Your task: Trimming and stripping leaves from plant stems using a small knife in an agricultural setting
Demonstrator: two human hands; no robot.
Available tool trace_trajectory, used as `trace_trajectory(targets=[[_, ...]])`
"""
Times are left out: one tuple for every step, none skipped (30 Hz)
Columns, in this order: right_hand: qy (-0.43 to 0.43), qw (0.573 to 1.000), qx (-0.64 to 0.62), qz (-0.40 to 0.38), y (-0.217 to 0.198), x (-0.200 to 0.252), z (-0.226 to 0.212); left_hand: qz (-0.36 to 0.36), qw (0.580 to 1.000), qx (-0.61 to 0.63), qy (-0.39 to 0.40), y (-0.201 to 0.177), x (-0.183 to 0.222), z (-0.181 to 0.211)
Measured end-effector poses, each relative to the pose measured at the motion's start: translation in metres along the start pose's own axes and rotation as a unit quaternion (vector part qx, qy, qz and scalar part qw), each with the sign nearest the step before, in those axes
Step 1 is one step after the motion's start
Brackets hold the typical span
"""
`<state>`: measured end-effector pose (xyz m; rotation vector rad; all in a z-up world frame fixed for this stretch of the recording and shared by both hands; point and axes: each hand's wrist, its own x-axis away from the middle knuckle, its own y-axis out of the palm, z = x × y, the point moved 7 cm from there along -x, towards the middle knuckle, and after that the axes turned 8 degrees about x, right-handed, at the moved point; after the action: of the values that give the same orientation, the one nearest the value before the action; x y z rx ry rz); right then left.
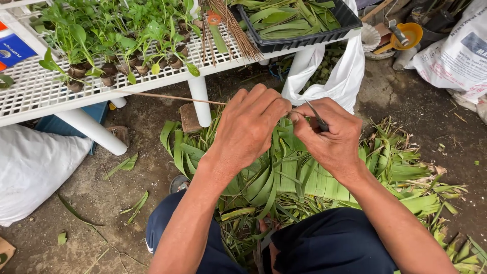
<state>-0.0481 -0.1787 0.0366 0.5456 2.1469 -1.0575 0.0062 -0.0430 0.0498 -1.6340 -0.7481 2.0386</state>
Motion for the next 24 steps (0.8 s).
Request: trace_trajectory(targets=[[-0.001, 1.0, 0.0, -0.001, 0.001, 0.001, 0.001, 0.001, 1.0, -0.001, -0.001, 0.002, 0.002, -0.002], [0.021, 1.0, 0.012, -0.004, 0.002, 0.002, 0.005, -0.008, 1.0, -0.018, -0.007, 0.006, 0.005, -0.004], [0.044, 0.999, 0.025, -0.007, 0.003, 0.004, 0.009, -0.017, 0.999, -0.036, -0.013, 0.01, 0.008, -0.006], [0.043, 0.999, 0.025, -0.009, 0.004, 0.001, 0.005, -0.016, 0.999, -0.036, -0.014, 0.007, 0.006, -0.005], [0.03, 0.999, 0.029, -0.008, 0.004, -0.002, -0.001, -0.01, 0.999, -0.04, -0.016, 0.004, 0.004, -0.004], [0.016, 0.999, 0.034, -0.007, 0.004, -0.005, -0.006, -0.003, 0.999, -0.045, -0.017, 0.001, 0.002, -0.003], [0.016, 0.999, 0.033, -0.009, 0.005, -0.006, -0.005, -0.003, 0.999, -0.045, -0.019, 0.003, 0.003, -0.002], [0.02, 0.999, 0.043, -0.009, 0.006, -0.006, -0.004, 0.002, 0.998, -0.036, -0.056, 0.005, 0.005, -0.006], [0.024, 0.998, 0.053, -0.01, 0.007, -0.006, -0.003, 0.007, 0.995, -0.027, -0.093, 0.008, 0.008, -0.009], [0.025, 0.998, 0.052, -0.012, 0.012, -0.005, 0.0, 0.007, 0.995, -0.027, -0.095, 0.007, 0.009, -0.008], [0.028, 0.999, 0.037, 0.007, 0.014, -0.005, 0.003, 0.01, 0.992, -0.008, -0.127, 0.006, 0.012, -0.011], [0.031, 0.999, 0.022, 0.027, 0.017, -0.005, 0.006, 0.012, 0.987, 0.012, -0.159, 0.005, 0.015, -0.014], [0.033, 0.999, 0.021, 0.025, 0.02, -0.004, 0.005, 0.01, 0.987, 0.012, -0.16, 0.008, 0.018, -0.014], [0.045, 0.999, 0.012, 0.024, 0.022, -0.003, 0.006, 0.006, 0.986, -0.013, -0.166, 0.012, 0.021, -0.015], [0.056, 0.998, 0.002, 0.023, 0.026, -0.002, 0.006, 0.001, 0.984, -0.039, -0.172, 0.015, 0.023, -0.016], [0.057, 0.998, 0.001, 0.022, 0.028, -0.003, 0.008, -0.001, 0.984, -0.04, -0.173, 0.023, 0.025, -0.013], [0.064, 0.998, -0.004, 0.015, 0.03, -0.005, 0.01, 0.004, 0.981, -0.059, -0.186, 0.03, 0.027, -0.012], [0.071, 0.997, -0.009, 0.008, 0.033, -0.006, 0.011, 0.009, 0.977, -0.078, -0.198, 0.036, 0.029, -0.01], [0.07, 0.997, -0.009, 0.008, 0.035, -0.007, 0.012, 0.01, 0.977, -0.078, -0.198, 0.034, 0.026, -0.008], [0.097, 0.995, -0.004, 0.0, 0.037, -0.007, 0.016, 0.021, 0.974, -0.083, -0.209, 0.031, 0.024, -0.007], [0.124, 0.992, 0.0, -0.008, 0.04, -0.006, 0.02, 0.03, 0.971, -0.088, -0.22, 0.028, 0.022, -0.006], [0.124, 0.992, 0.0, -0.009, 0.04, -0.006, 0.02, 0.031, 0.971, -0.088, -0.22, 0.028, 0.025, -0.01], [0.149, 0.988, -0.031, -0.021, 0.041, -0.007, 0.023, 0.035, 0.971, -0.047, -0.231, 0.029, 0.027, -0.017], [0.174, 0.982, -0.062, -0.032, 0.043, -0.006, 0.027, 0.04, 0.97, -0.007, -0.241, 0.03, 0.03, -0.024]])
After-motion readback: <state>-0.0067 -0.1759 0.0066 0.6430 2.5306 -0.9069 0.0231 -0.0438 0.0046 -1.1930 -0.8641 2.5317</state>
